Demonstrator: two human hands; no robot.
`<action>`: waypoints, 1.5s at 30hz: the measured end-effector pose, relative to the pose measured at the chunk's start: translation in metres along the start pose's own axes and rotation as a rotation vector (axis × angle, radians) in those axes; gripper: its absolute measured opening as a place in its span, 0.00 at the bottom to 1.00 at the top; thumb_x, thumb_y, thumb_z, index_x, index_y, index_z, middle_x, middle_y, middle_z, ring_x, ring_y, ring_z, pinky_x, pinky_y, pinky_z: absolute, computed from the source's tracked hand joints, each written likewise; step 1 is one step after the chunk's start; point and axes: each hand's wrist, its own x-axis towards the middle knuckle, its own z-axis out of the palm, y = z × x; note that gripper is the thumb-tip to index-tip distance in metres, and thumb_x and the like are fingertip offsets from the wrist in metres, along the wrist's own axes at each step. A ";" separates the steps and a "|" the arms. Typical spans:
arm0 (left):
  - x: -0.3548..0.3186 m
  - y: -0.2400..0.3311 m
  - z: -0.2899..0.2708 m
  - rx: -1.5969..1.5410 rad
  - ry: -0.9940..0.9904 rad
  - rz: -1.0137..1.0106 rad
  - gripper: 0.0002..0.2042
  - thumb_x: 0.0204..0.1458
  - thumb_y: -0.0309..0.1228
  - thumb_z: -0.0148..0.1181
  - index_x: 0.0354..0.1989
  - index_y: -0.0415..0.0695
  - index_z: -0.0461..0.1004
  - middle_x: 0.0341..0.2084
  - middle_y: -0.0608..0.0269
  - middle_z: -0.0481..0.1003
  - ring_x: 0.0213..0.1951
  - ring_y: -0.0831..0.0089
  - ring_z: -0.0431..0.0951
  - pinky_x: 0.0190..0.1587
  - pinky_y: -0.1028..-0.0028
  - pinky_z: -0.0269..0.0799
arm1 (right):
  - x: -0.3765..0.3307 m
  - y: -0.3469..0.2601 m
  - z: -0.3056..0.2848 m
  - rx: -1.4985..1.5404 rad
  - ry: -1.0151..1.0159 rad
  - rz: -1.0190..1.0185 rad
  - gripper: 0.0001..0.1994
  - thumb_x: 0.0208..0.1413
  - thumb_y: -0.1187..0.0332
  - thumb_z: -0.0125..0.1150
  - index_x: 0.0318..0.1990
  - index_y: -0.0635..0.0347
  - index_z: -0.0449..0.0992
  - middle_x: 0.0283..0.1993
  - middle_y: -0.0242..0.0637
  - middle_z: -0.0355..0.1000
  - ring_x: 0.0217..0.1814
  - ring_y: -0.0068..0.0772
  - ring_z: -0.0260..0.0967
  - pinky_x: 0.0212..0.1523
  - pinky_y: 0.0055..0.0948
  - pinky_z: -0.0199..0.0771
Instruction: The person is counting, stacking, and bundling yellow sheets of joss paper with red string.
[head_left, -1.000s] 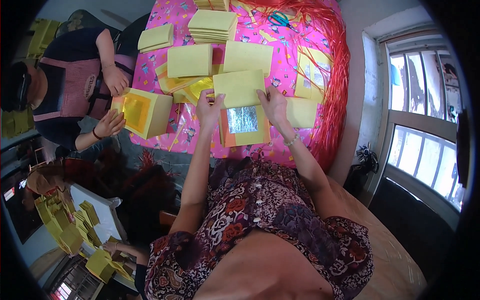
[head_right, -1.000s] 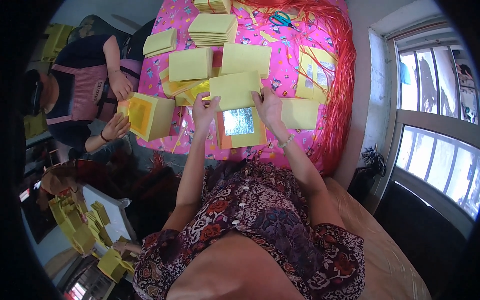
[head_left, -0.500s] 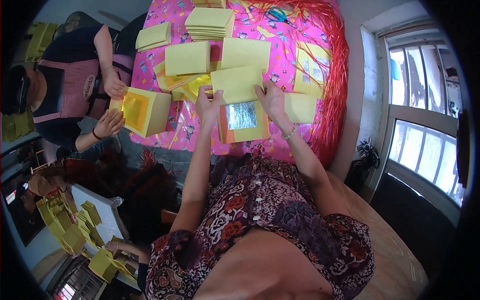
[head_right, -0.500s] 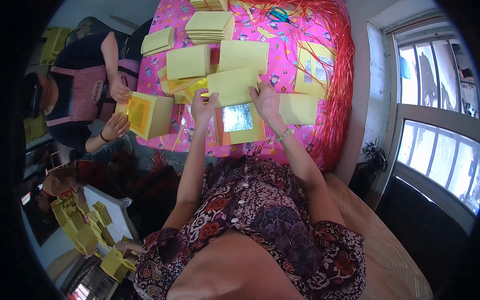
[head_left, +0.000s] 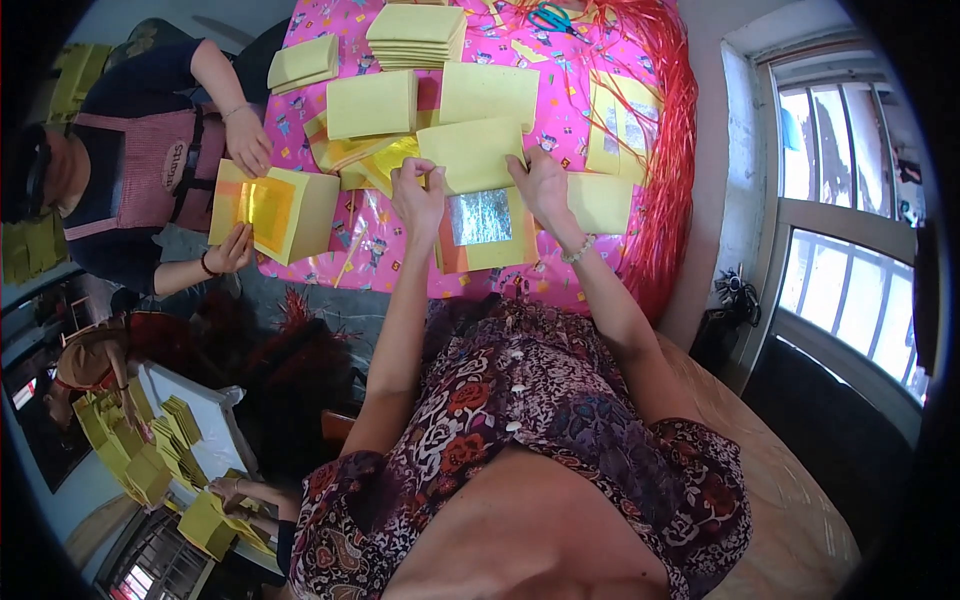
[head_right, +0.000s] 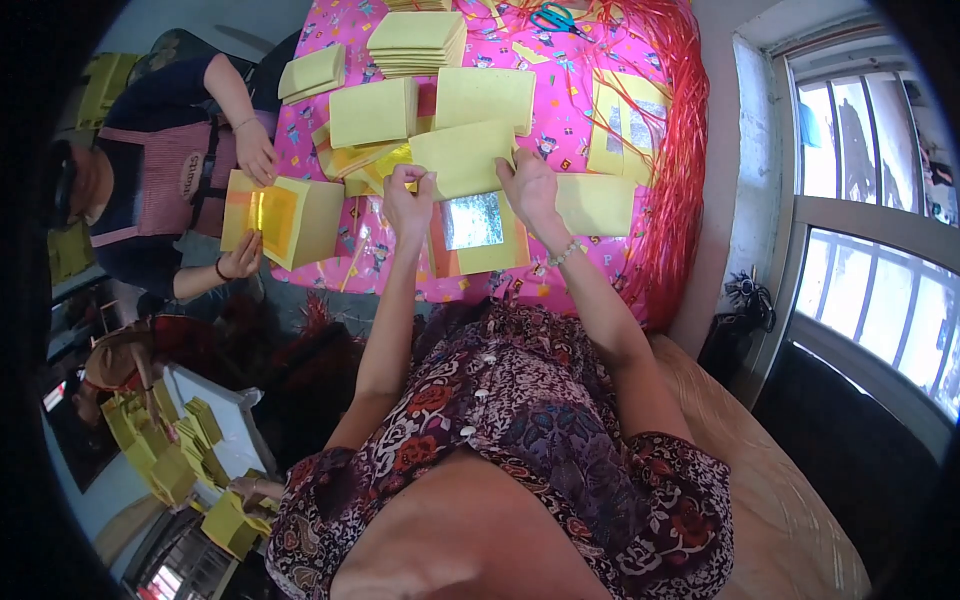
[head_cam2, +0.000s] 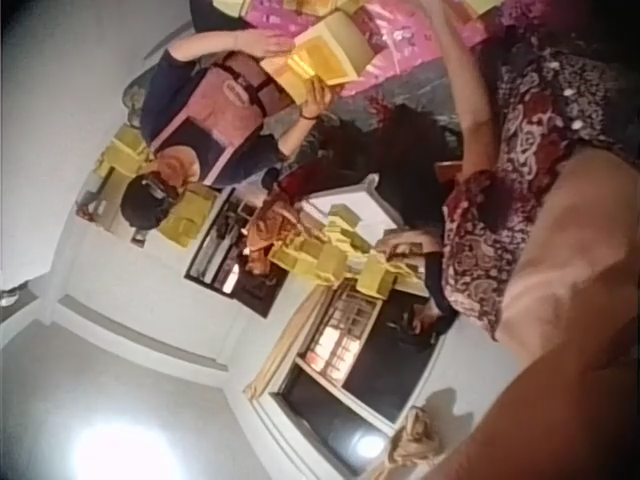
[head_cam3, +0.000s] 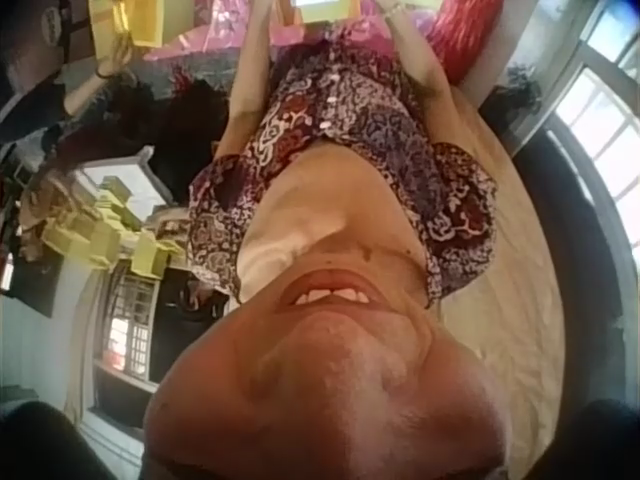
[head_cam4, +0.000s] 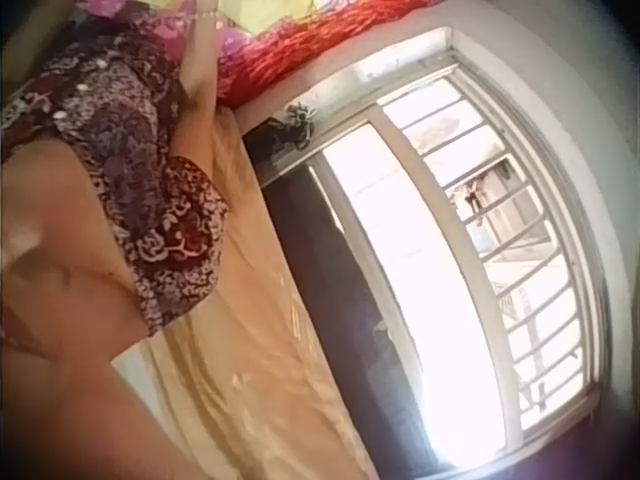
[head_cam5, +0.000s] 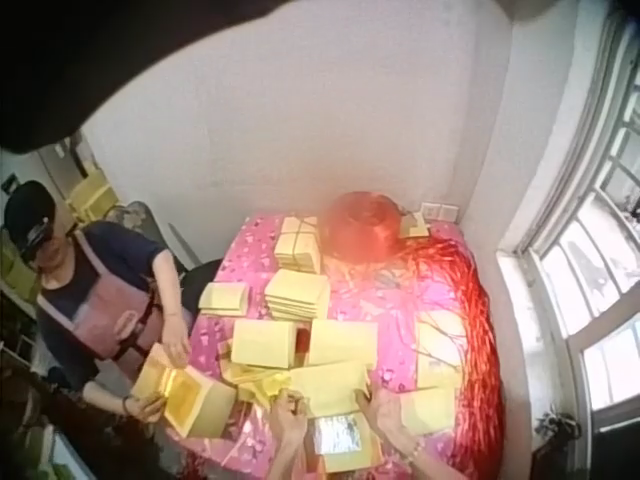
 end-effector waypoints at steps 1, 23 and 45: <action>0.001 -0.002 0.000 -0.041 -0.052 -0.012 0.10 0.48 0.35 0.66 0.34 0.47 0.72 0.32 0.61 0.71 0.39 0.63 0.73 0.41 0.64 0.68 | 0.000 0.000 -0.001 0.000 -0.001 0.000 0.16 0.53 0.59 0.61 0.32 0.66 0.72 0.30 0.52 0.72 0.33 0.54 0.73 0.36 0.47 0.72; -0.008 0.027 0.002 0.178 -0.195 0.310 0.19 0.47 0.37 0.65 0.42 0.39 0.70 0.39 0.50 0.69 0.39 0.52 0.73 0.42 0.59 0.71 | 0.003 0.000 -0.005 -0.010 -0.047 0.019 0.17 0.53 0.56 0.61 0.31 0.66 0.74 0.30 0.53 0.74 0.33 0.53 0.74 0.36 0.46 0.72; -0.020 0.024 0.016 0.257 -0.154 0.306 0.25 0.48 0.39 0.66 0.49 0.37 0.66 0.43 0.47 0.66 0.45 0.50 0.68 0.49 0.59 0.67 | -0.022 -0.002 0.008 -0.114 0.041 -0.345 0.07 0.47 0.67 0.66 0.30 0.57 0.75 0.32 0.38 0.71 0.38 0.42 0.71 0.40 0.37 0.73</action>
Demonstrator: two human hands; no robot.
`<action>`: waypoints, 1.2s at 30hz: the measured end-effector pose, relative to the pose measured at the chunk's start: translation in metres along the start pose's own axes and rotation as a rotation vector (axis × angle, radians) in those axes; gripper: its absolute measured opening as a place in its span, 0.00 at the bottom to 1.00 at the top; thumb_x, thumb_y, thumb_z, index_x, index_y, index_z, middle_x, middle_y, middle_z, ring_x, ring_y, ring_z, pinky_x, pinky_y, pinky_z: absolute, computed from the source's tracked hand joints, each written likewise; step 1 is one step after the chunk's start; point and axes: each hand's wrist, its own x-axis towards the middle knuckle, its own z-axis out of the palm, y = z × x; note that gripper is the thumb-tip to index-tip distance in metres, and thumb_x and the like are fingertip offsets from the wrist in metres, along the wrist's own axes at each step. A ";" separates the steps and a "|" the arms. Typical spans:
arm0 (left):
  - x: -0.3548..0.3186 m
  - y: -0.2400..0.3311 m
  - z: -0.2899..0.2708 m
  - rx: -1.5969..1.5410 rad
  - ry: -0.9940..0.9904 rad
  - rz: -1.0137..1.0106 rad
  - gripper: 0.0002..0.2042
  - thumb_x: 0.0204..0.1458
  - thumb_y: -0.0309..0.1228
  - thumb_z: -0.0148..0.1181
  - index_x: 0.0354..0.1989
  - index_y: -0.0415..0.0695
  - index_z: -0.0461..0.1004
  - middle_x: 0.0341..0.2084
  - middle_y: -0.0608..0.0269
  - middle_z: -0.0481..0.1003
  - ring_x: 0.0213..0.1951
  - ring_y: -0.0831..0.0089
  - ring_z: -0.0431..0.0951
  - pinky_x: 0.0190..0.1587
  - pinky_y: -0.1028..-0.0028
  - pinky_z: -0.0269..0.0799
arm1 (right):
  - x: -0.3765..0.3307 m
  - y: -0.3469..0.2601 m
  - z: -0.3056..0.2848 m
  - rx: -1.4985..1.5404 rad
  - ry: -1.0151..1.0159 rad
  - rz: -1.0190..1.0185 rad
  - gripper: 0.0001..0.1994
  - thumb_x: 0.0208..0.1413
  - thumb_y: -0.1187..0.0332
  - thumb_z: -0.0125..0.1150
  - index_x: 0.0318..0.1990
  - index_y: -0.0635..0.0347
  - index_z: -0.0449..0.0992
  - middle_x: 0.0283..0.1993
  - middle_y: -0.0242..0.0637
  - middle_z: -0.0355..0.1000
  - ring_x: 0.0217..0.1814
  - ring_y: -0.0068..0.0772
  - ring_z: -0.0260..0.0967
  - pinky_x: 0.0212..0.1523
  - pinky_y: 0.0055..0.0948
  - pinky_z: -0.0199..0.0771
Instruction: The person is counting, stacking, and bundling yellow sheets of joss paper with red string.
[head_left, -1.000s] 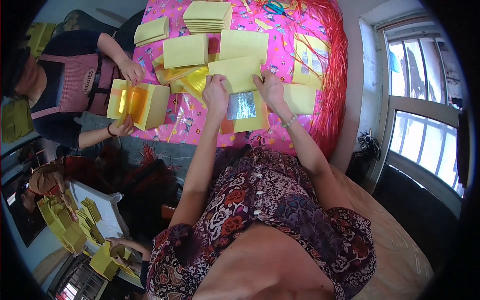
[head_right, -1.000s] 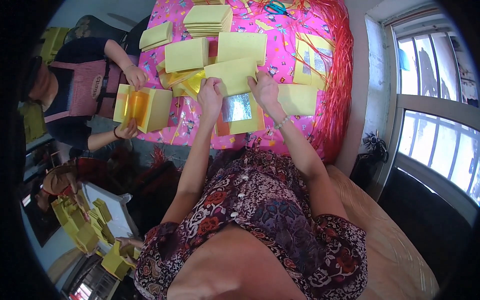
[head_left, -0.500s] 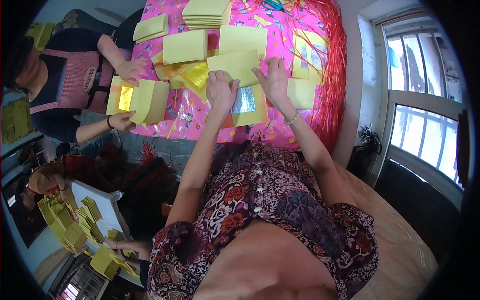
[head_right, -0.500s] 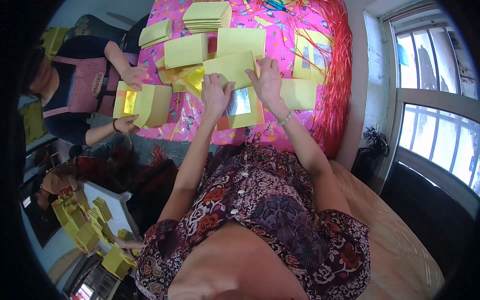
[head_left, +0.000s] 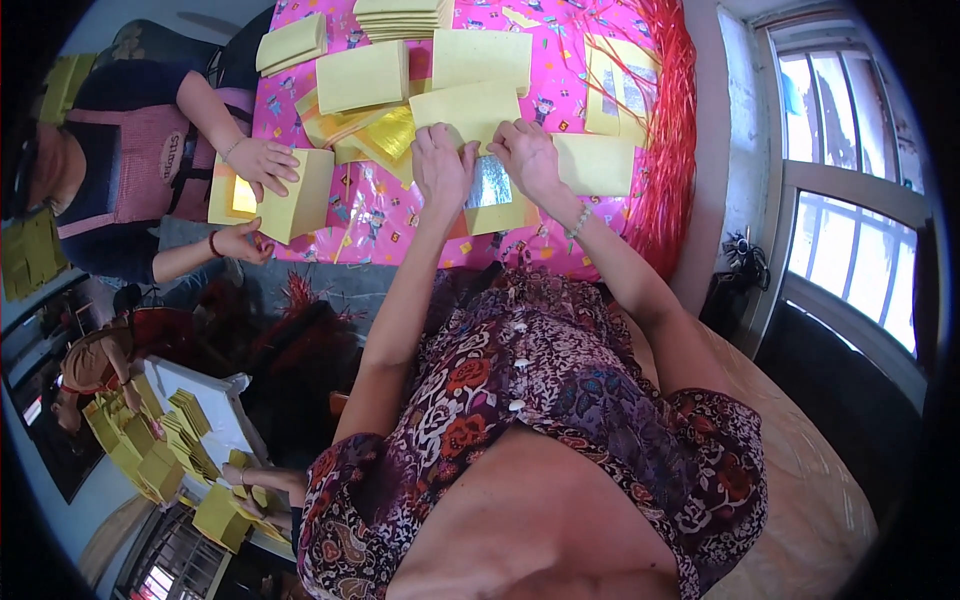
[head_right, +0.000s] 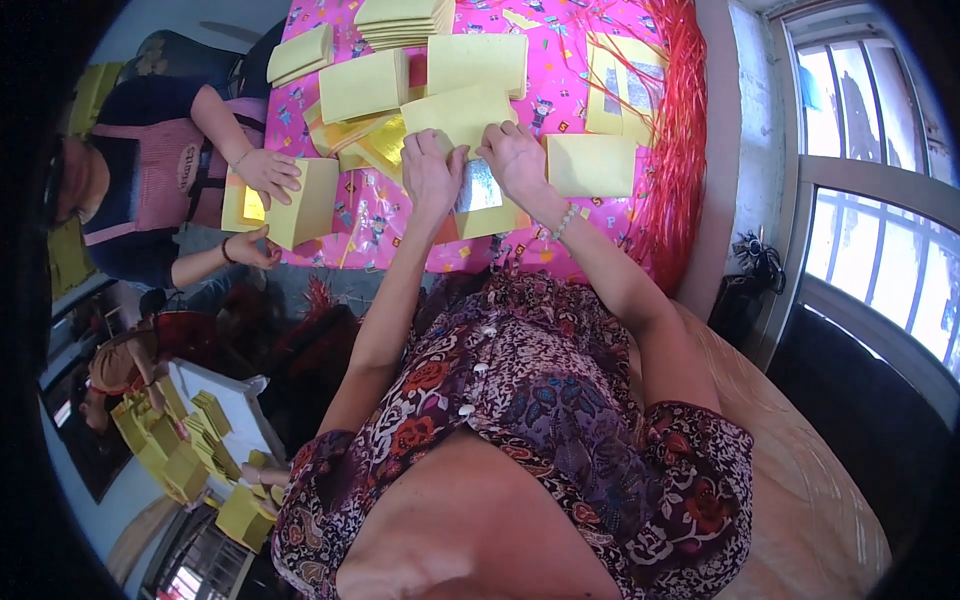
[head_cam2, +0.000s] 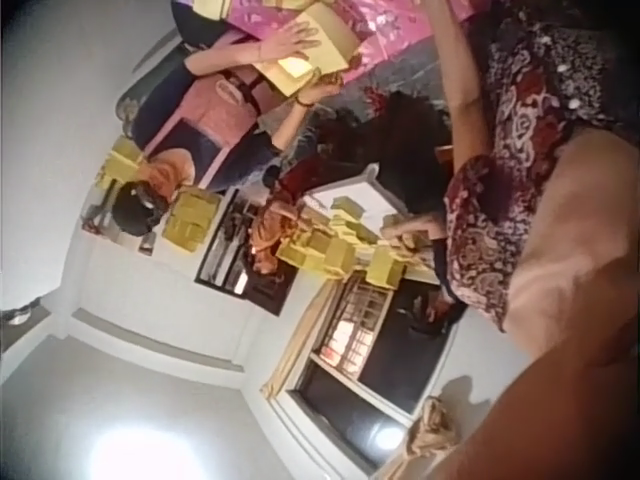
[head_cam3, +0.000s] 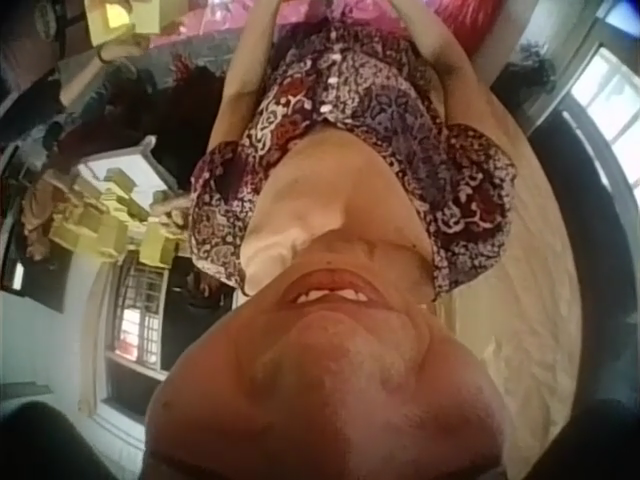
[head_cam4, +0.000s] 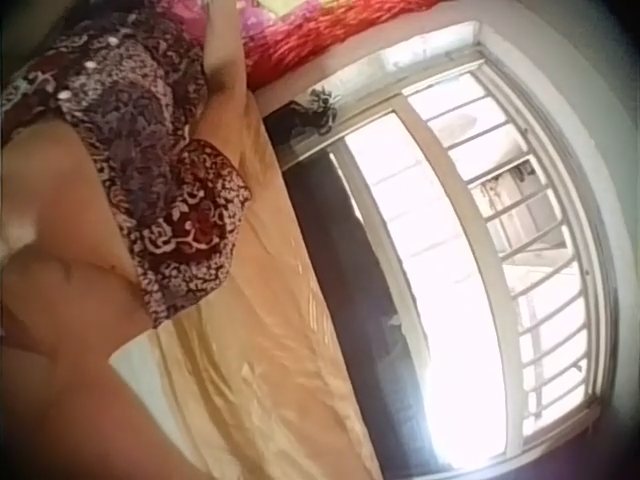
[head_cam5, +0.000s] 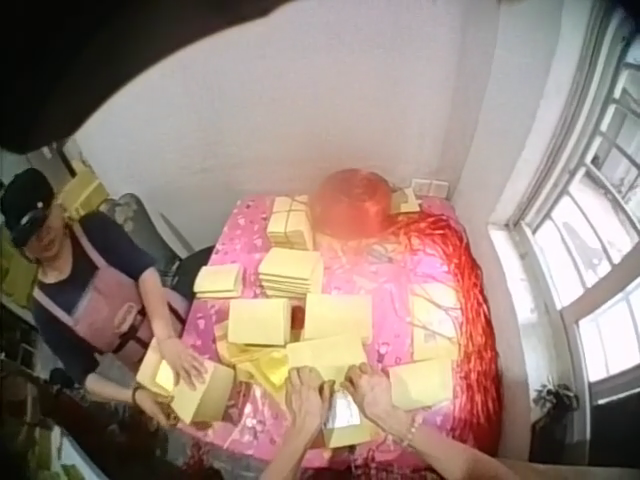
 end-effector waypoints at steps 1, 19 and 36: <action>-0.001 -0.001 0.001 -0.009 0.004 0.008 0.26 0.47 0.40 0.66 0.49 0.36 0.66 0.43 0.46 0.66 0.45 0.50 0.67 0.50 0.59 0.66 | 0.000 0.001 0.000 0.001 0.000 0.004 0.07 0.47 0.67 0.66 0.30 0.57 0.75 0.32 0.38 0.71 0.38 0.42 0.71 0.40 0.37 0.73; -0.007 -0.007 0.004 -0.042 0.032 0.076 0.32 0.45 0.43 0.67 0.51 0.33 0.63 0.45 0.43 0.63 0.48 0.47 0.64 0.52 0.56 0.62 | -0.008 0.021 -0.011 0.351 0.030 0.164 0.07 0.46 0.71 0.67 0.30 0.63 0.75 0.27 0.41 0.72 0.29 0.39 0.72 0.32 0.34 0.73; -0.007 -0.008 0.004 -0.054 0.040 0.079 0.33 0.45 0.46 0.67 0.51 0.34 0.63 0.45 0.43 0.63 0.49 0.48 0.64 0.53 0.56 0.61 | 0.023 0.005 -0.012 0.121 -0.120 -0.158 0.10 0.47 0.71 0.66 0.37 0.59 0.75 0.31 0.38 0.71 0.33 0.39 0.73 0.35 0.34 0.73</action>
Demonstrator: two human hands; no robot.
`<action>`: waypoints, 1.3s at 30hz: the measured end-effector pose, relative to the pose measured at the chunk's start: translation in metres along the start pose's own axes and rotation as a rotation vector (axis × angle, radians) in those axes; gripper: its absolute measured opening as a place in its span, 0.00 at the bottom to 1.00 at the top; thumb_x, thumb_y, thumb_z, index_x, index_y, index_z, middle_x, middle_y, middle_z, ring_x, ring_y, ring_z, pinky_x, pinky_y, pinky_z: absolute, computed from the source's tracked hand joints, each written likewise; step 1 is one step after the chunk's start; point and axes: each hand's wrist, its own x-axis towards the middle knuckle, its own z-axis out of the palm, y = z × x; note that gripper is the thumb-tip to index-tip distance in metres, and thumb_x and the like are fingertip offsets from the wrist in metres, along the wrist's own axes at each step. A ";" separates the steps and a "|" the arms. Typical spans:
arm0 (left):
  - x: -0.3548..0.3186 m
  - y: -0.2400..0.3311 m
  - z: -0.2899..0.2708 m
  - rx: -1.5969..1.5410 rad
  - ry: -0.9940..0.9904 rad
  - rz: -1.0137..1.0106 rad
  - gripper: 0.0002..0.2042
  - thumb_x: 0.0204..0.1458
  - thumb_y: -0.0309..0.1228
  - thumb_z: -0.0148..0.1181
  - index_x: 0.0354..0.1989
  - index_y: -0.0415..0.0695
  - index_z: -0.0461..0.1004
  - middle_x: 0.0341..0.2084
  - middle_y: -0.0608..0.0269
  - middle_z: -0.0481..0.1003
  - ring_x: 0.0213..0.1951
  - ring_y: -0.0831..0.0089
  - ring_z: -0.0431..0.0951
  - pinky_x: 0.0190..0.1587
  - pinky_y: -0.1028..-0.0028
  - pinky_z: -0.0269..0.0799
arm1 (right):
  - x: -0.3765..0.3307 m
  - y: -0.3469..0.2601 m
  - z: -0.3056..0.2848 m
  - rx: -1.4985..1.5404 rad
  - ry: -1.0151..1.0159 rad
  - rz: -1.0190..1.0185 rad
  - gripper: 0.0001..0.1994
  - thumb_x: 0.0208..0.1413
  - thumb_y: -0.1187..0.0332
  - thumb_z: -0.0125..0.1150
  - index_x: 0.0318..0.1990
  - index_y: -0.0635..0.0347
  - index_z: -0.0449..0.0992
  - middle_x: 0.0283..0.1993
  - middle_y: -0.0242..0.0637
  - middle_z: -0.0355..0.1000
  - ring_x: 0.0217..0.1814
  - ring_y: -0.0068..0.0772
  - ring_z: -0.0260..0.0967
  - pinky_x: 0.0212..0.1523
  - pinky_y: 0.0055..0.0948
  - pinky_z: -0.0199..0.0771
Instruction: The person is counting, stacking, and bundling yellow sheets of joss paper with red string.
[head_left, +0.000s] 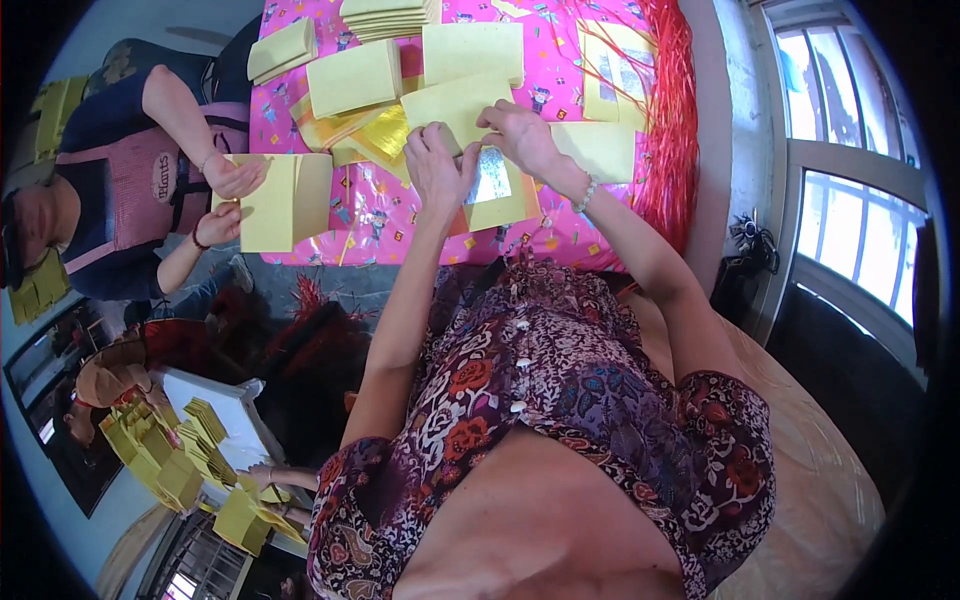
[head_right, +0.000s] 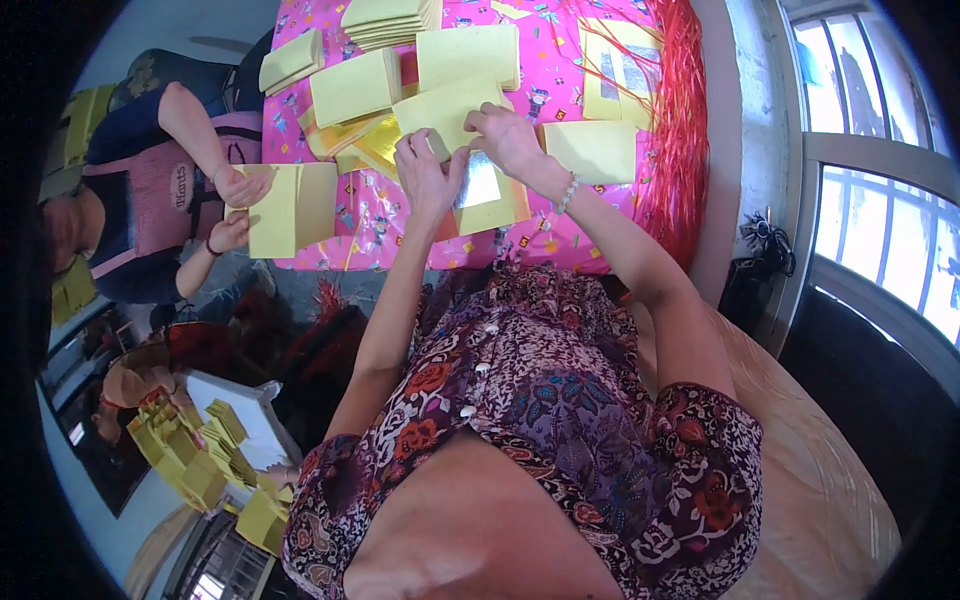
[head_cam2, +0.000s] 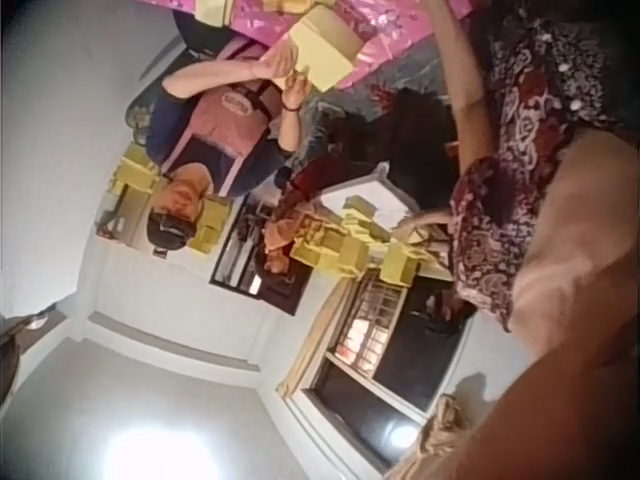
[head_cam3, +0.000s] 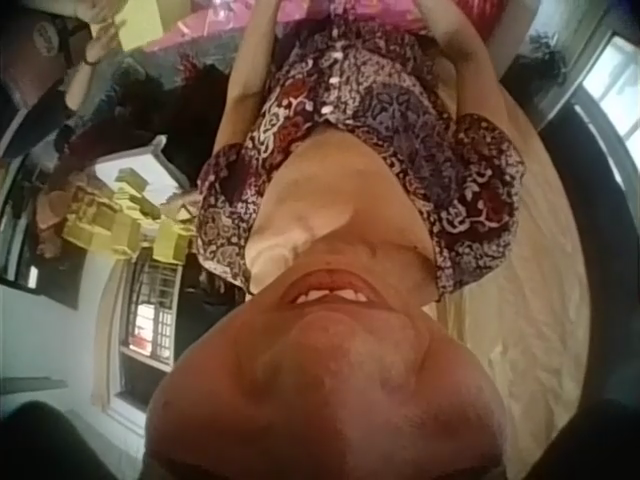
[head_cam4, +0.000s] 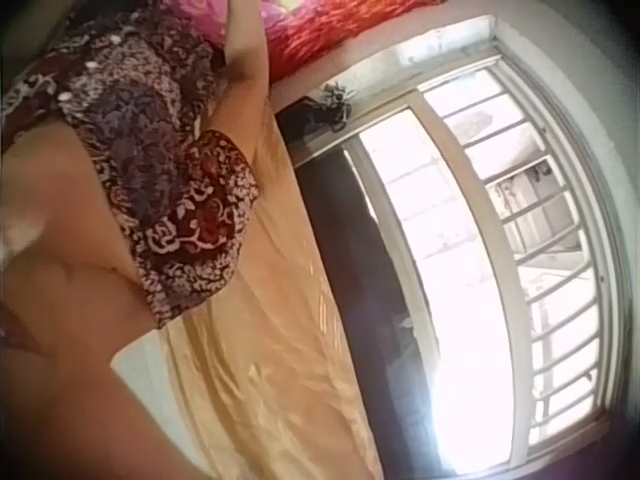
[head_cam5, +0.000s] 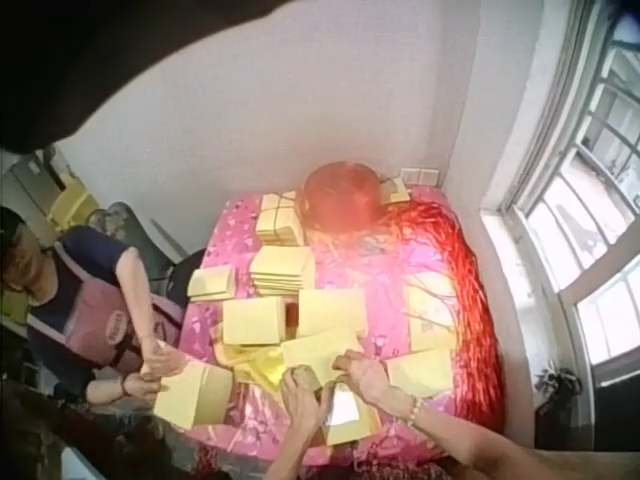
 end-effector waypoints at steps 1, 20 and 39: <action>0.000 -0.001 0.000 -0.007 0.003 -0.006 0.32 0.45 0.45 0.67 0.51 0.34 0.64 0.45 0.43 0.63 0.49 0.48 0.64 0.53 0.56 0.61 | 0.002 0.001 0.000 0.002 -0.003 -0.005 0.10 0.47 0.71 0.66 0.37 0.59 0.75 0.31 0.38 0.71 0.33 0.39 0.73 0.35 0.34 0.73; -0.008 -0.040 -0.013 -0.279 0.018 -0.045 0.18 0.47 0.31 0.66 0.49 0.52 0.76 0.47 0.52 0.60 0.49 0.55 0.60 0.54 0.63 0.59 | 0.004 0.020 0.001 0.036 -0.221 0.043 0.12 0.48 0.70 0.66 0.36 0.58 0.69 0.34 0.38 0.66 0.36 0.41 0.70 0.37 0.36 0.71; -0.008 -0.076 -0.007 -0.934 -0.221 -0.327 0.18 0.51 0.22 0.62 0.51 0.52 0.78 0.42 0.69 0.63 0.32 0.85 0.66 0.37 0.84 0.68 | 0.003 0.024 -0.008 0.122 -0.249 -0.095 0.10 0.53 0.71 0.64 0.38 0.60 0.67 0.36 0.39 0.64 0.36 0.36 0.69 0.39 0.32 0.72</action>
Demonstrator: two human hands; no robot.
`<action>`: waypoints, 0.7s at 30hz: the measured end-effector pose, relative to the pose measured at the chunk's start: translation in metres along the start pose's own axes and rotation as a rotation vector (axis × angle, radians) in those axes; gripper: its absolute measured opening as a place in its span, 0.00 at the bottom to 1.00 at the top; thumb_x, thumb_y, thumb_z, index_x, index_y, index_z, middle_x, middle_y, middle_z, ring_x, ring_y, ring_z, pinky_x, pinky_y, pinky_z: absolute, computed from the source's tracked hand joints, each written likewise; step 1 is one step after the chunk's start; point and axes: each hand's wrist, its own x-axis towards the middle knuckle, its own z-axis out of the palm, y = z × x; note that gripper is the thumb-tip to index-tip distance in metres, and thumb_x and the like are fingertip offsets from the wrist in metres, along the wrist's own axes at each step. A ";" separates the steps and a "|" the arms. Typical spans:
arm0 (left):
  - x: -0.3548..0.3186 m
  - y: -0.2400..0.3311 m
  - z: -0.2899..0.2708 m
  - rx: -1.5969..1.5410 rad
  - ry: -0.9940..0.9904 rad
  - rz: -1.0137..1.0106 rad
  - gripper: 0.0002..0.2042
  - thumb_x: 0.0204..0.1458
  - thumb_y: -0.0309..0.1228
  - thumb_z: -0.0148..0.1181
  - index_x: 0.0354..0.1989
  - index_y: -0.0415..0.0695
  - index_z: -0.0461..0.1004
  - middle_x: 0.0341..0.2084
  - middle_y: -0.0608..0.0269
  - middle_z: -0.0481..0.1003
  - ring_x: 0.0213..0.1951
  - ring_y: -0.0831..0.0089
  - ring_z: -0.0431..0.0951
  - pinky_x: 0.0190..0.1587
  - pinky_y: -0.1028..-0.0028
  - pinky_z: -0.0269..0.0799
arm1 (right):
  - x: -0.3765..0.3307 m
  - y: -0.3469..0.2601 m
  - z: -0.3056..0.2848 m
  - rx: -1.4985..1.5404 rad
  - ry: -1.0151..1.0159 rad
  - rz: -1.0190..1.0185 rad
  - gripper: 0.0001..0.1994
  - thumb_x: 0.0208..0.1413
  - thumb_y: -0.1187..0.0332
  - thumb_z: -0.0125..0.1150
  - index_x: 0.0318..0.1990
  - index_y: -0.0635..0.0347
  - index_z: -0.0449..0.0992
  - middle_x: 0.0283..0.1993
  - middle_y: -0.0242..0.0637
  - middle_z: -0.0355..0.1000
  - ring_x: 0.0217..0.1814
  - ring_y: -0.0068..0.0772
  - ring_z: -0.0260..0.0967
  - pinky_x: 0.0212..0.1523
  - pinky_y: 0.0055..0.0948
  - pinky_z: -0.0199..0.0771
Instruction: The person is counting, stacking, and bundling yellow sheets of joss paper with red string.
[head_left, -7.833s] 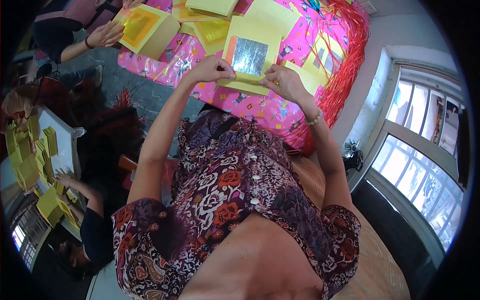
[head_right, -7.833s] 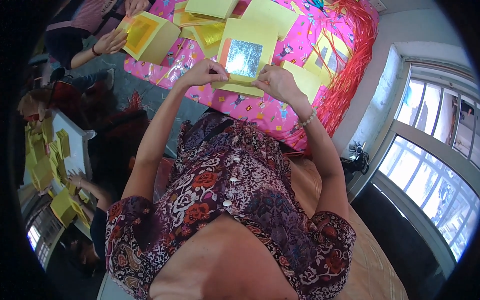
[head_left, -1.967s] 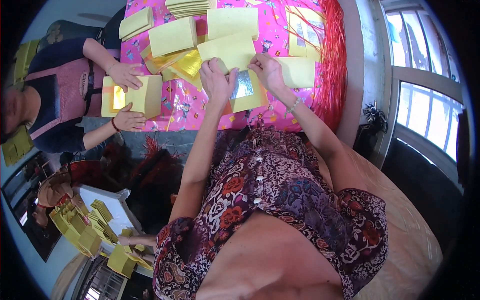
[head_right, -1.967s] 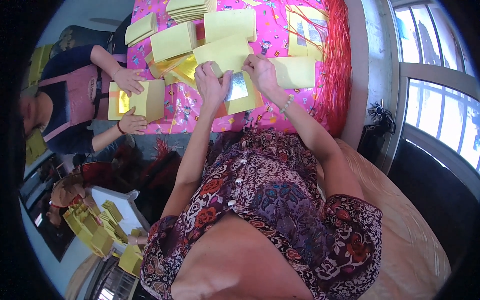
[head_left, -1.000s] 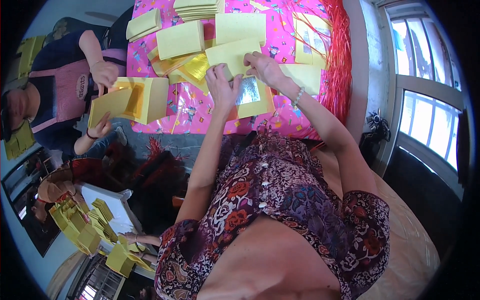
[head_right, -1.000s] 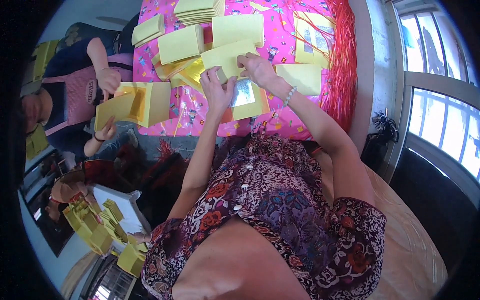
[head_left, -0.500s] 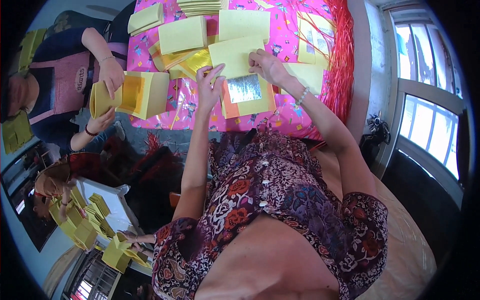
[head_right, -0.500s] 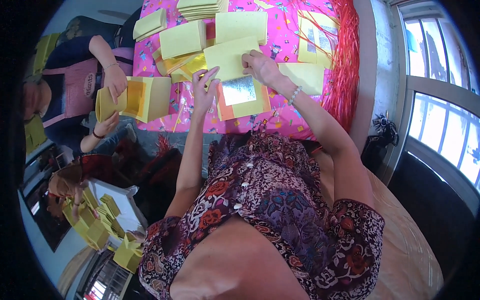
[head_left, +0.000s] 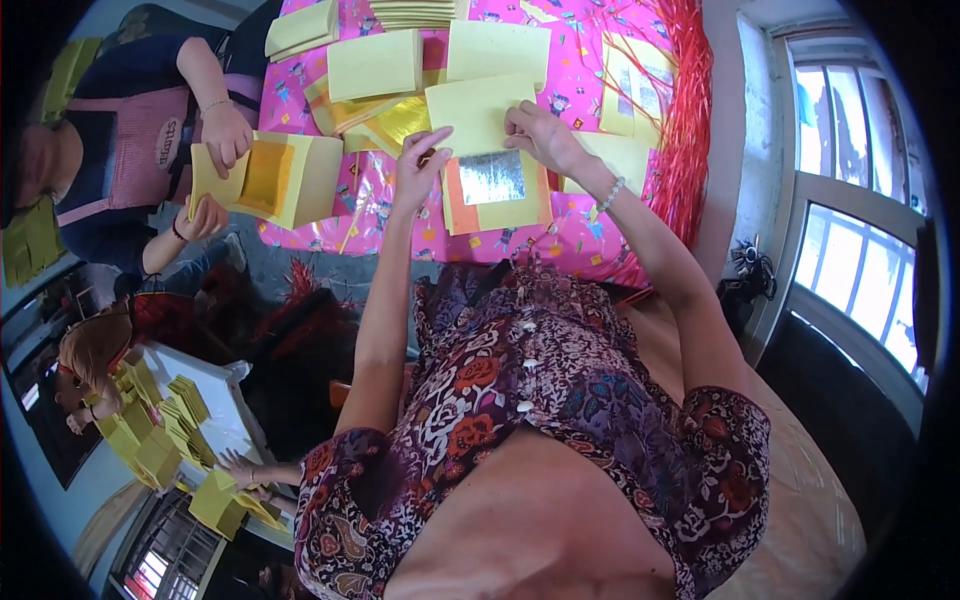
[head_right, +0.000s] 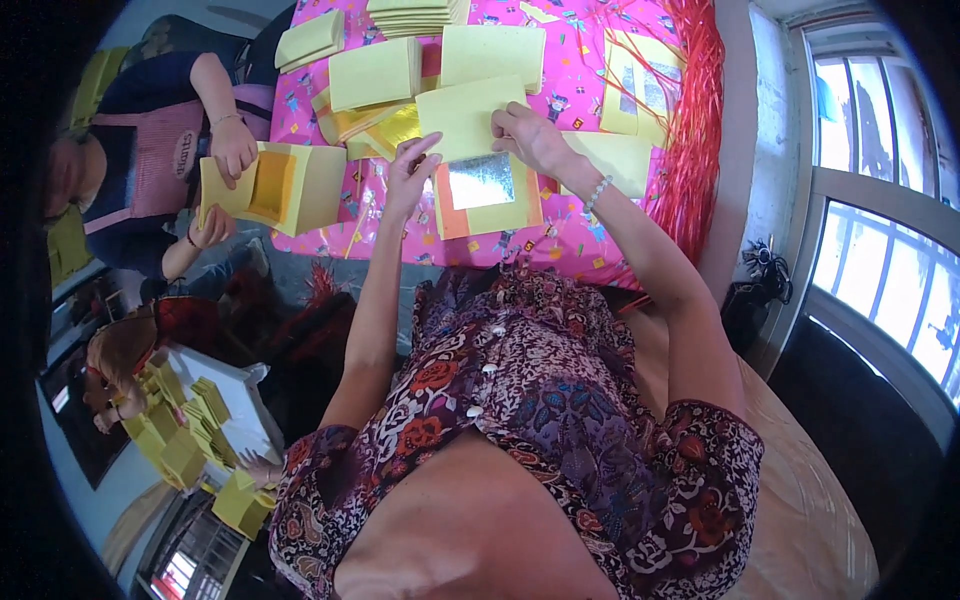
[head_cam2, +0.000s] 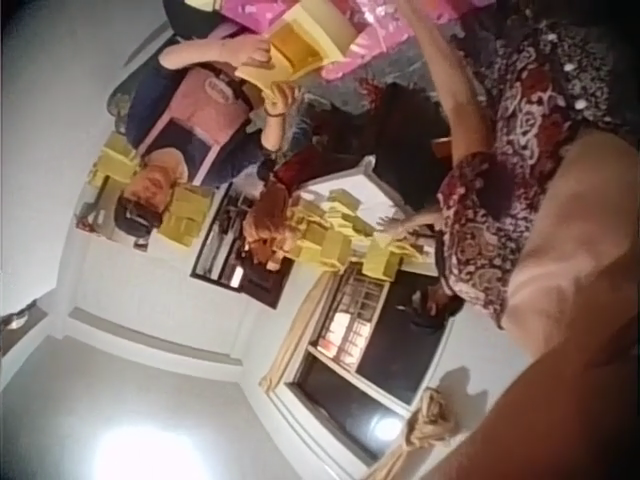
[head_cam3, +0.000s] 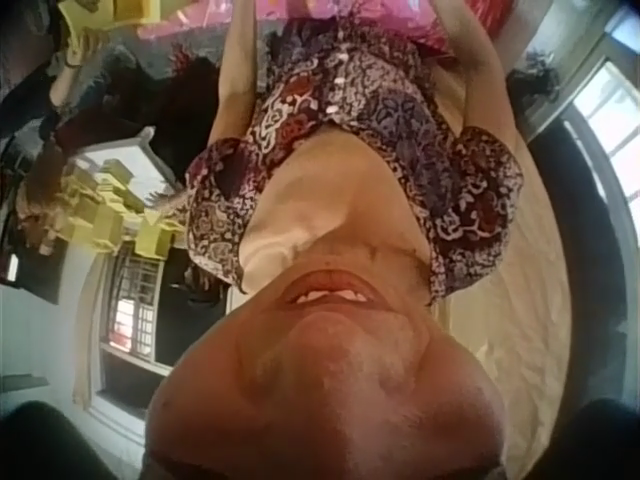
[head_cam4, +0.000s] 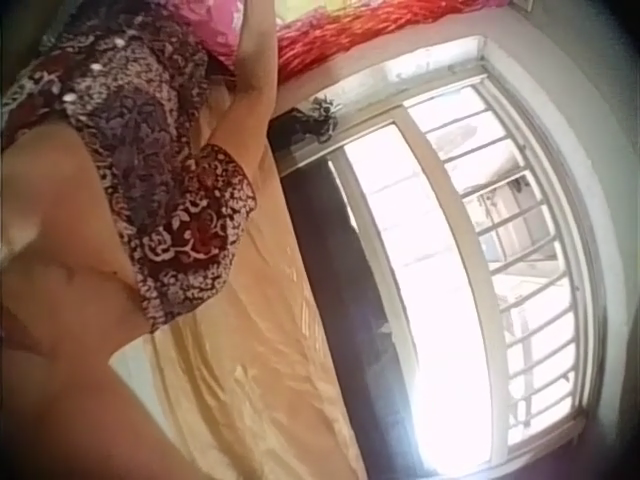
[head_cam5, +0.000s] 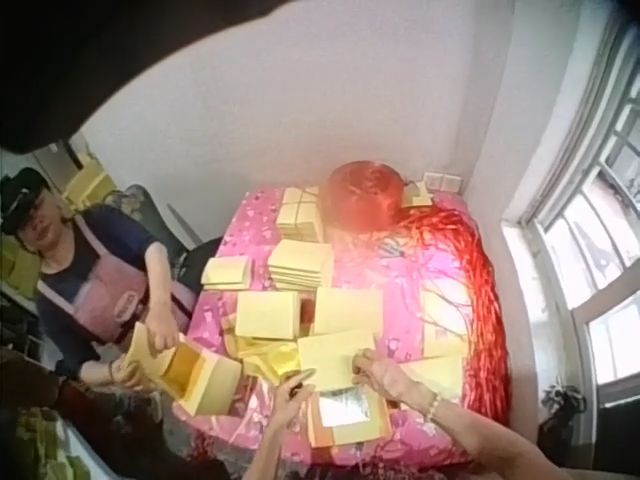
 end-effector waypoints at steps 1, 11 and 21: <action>0.001 -0.001 -0.001 0.001 -0.011 -0.013 0.18 0.50 0.23 0.62 0.51 0.52 0.78 0.42 0.69 0.63 0.32 0.85 0.66 0.38 0.84 0.68 | 0.000 0.000 0.000 -0.003 0.000 -0.002 0.10 0.53 0.71 0.64 0.38 0.60 0.67 0.36 0.39 0.64 0.36 0.36 0.69 0.39 0.32 0.72; 0.003 -0.001 0.009 0.014 0.066 0.004 0.21 0.49 0.24 0.64 0.54 0.53 0.76 0.42 0.66 0.68 0.34 0.82 0.66 0.39 0.82 0.69 | 0.001 -0.001 -0.004 -0.134 -0.024 -0.061 0.19 0.51 0.67 0.66 0.48 0.60 0.65 0.44 0.42 0.64 0.42 0.42 0.70 0.43 0.36 0.73; -0.005 0.027 0.038 0.566 0.473 -0.047 0.22 0.50 0.36 0.67 0.50 0.40 0.71 0.36 0.60 0.72 0.33 0.77 0.72 0.35 0.76 0.71 | -0.006 -0.001 0.004 -0.607 0.004 -0.271 0.17 0.50 0.65 0.63 0.44 0.64 0.68 0.40 0.40 0.65 0.42 0.39 0.66 0.43 0.34 0.73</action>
